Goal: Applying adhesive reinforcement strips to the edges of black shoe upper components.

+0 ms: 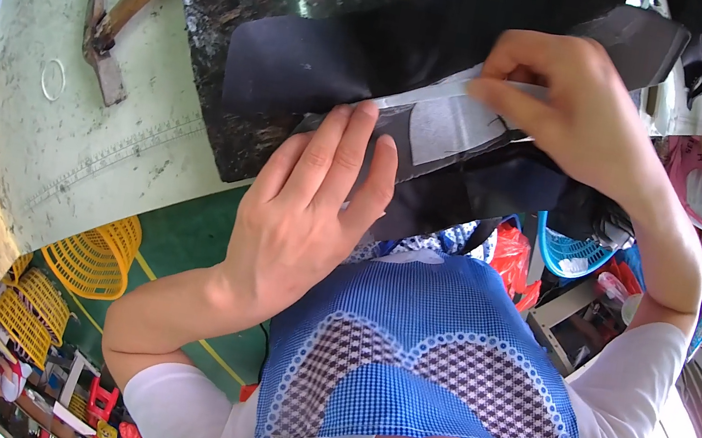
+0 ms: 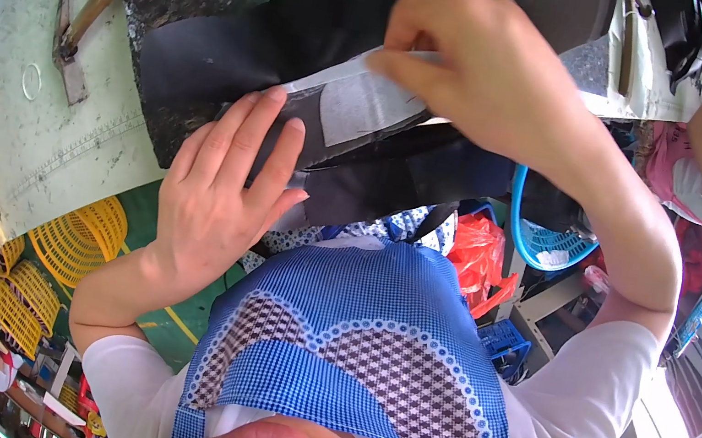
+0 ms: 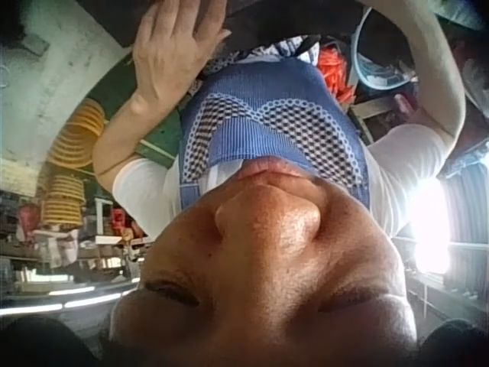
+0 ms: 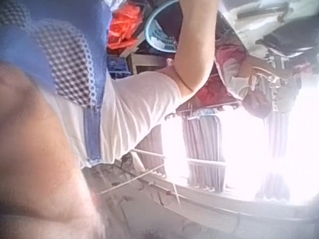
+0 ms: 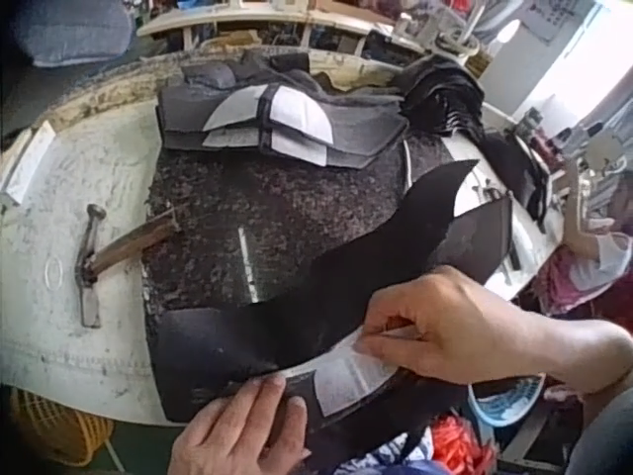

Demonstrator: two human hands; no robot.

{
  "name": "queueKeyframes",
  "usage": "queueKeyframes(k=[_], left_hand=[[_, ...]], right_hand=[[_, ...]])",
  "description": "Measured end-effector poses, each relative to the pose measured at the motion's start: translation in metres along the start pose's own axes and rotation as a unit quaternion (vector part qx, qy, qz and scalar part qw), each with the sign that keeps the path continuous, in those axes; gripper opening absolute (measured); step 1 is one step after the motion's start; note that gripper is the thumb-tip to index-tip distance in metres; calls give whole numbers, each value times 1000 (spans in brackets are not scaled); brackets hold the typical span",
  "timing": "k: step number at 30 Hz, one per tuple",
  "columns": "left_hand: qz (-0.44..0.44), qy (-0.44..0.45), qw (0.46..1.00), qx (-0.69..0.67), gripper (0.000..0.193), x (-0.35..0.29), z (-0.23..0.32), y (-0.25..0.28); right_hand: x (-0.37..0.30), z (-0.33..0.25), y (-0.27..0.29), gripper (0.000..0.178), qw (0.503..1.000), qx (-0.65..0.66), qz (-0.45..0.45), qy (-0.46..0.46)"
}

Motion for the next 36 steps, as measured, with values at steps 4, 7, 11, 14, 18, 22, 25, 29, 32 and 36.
queueKeyframes(k=[4,7,11,14,18,22,25,29,32,36], left_hand=[[-11,-3,1000,8,76,23,-3,4],[-52,6,999,-14,78,46,-3,4],[-102,-82,988,81,67,86,31,-5],[-150,-89,968,180,55,96,36,-19],[-101,-91,972,193,45,113,36,-13],[-156,-163,968,114,44,119,23,-5],[-127,-161,976,76,43,112,18,-1],[-137,-135,970,147,34,116,31,-12],[-67,-74,986,135,41,126,24,-5],[-99,-63,990,75,63,142,13,-17]], right_hand=[[1,16,8,20,998,54,11,-43],[2,11,8,26,996,-31,81,28],[3,7,16,36,940,-312,136,25],[-3,15,41,23,976,-134,127,111],[10,44,32,23,993,-59,92,43],[0,55,44,33,969,-189,158,35],[-10,76,41,23,996,41,81,22],[-2,99,30,20,979,184,77,-39],[-3,81,37,24,980,-3,197,31],[0,96,51,27,983,-31,181,-24]])
Point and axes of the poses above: each hand's wrist, its own x-axis towards the middle knuckle, its own y-axis out of the back of the hand, z = x × y, the point moved 10 cm from there along x, towards the middle knuckle, and after that the axes turned 13 degrees about -y, right-handed, at the moved point
